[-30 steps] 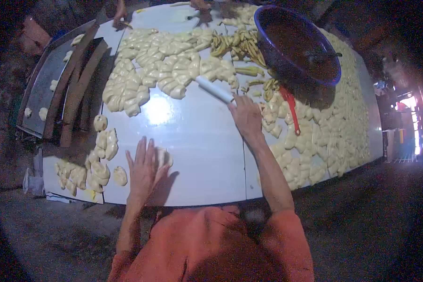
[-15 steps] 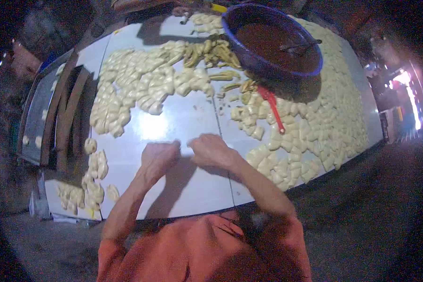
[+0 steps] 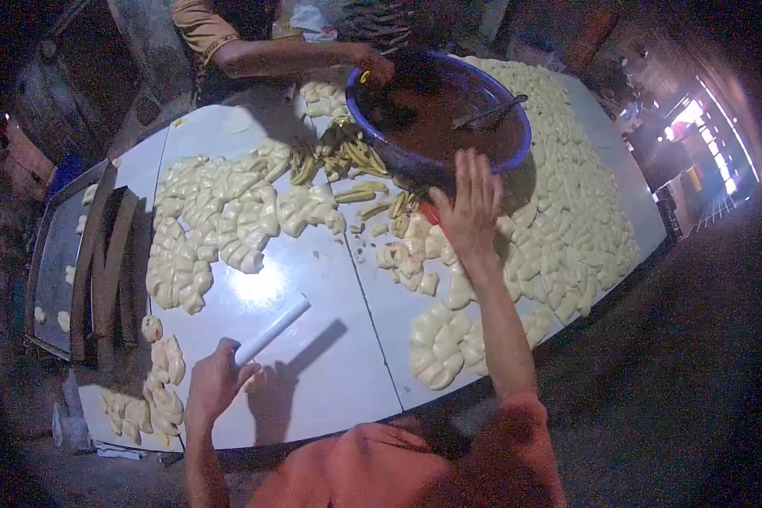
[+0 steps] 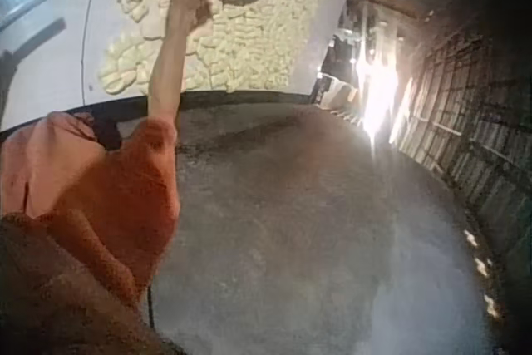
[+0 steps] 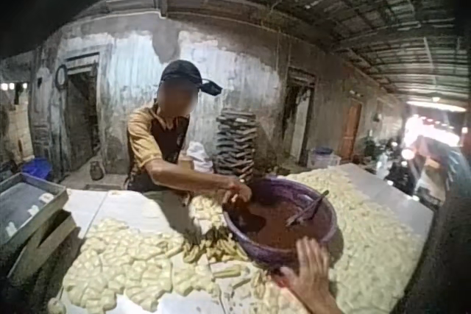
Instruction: The person prepares bread by rolling out pieces of dough on a table, spreading a chocolate-like filling onto the flattened dough, placing banana slices inside, and rolling the dough into cylinders before placing them on a tray.
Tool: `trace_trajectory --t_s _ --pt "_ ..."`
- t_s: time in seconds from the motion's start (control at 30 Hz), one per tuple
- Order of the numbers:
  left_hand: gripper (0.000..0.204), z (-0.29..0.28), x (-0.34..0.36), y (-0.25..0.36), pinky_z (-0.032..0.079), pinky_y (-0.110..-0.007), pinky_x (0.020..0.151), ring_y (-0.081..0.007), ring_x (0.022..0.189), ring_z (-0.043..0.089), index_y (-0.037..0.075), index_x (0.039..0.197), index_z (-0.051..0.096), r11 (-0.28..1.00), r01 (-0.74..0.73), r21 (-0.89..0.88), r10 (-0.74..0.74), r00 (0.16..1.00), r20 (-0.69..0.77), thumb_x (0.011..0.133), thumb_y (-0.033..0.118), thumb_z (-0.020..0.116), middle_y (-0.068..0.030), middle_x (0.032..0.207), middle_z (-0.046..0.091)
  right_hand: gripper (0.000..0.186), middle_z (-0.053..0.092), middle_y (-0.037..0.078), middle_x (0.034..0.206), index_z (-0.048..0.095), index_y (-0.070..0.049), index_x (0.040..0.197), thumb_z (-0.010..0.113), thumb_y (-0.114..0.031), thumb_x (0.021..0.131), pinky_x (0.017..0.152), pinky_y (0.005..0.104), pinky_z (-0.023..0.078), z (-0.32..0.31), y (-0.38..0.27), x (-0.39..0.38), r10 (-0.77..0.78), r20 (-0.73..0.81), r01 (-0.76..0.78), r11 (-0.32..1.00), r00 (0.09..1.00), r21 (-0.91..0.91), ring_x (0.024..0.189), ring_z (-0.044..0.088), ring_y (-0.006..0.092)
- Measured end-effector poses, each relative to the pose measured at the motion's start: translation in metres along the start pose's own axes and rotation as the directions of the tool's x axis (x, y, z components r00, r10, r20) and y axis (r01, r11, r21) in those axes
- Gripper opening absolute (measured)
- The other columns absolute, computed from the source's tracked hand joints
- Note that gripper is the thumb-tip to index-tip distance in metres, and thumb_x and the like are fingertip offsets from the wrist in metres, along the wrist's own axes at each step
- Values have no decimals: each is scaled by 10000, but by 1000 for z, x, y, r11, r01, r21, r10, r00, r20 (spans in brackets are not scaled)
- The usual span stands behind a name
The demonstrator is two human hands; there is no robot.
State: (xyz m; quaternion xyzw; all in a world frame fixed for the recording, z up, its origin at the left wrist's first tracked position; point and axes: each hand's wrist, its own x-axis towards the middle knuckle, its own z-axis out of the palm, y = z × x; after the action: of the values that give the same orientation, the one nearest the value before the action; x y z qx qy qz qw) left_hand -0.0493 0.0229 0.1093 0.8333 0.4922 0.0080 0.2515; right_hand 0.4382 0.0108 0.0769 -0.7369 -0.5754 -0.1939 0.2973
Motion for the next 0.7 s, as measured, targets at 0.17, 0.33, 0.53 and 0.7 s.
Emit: trace_trajectory --t_s 0.17,0.33,0.53,0.7 --pt "441 8 -36 -18 544 -468 686 -371 762 700 62 1140 617 999 38 -7 -38 990 -137 852 307 843 -138 852 699 770 279 152 1694 393 -85 1592 612 -512 990 1234 694 85 15 -33 -6 224 269 -45 838 937 -543 1585 161 381" --pt "361 30 -55 -33 558 -441 757 -343 914 707 87 1159 648 999 28 -31 -33 990 -141 880 267 791 -117 995 707 671 377 210 1619 507 -88 1504 707 -399 945 1239 596 222 -11 -159 -83 -244 333 49 864 911 502 1498 342 417" --pt "365 45 -71 -49 559 -435 749 -316 903 699 117 1183 662 999 9 -32 -13 992 -126 861 248 775 -96 991 698 570 646 132 1233 571 -138 1446 704 -203 895 1131 513 414 21 -272 -140 -760 429 428 637 488 642 1170 616 285" --pt "472 65 -74 -68 541 -458 852 -307 1041 684 134 1323 640 998 58 -13 -60 987 -148 895 306 743 -94 1105 700 561 635 118 1239 548 -124 1472 659 -232 932 1105 513 409 37 -287 -148 -731 507 350 671 456 654 1170 602 281"
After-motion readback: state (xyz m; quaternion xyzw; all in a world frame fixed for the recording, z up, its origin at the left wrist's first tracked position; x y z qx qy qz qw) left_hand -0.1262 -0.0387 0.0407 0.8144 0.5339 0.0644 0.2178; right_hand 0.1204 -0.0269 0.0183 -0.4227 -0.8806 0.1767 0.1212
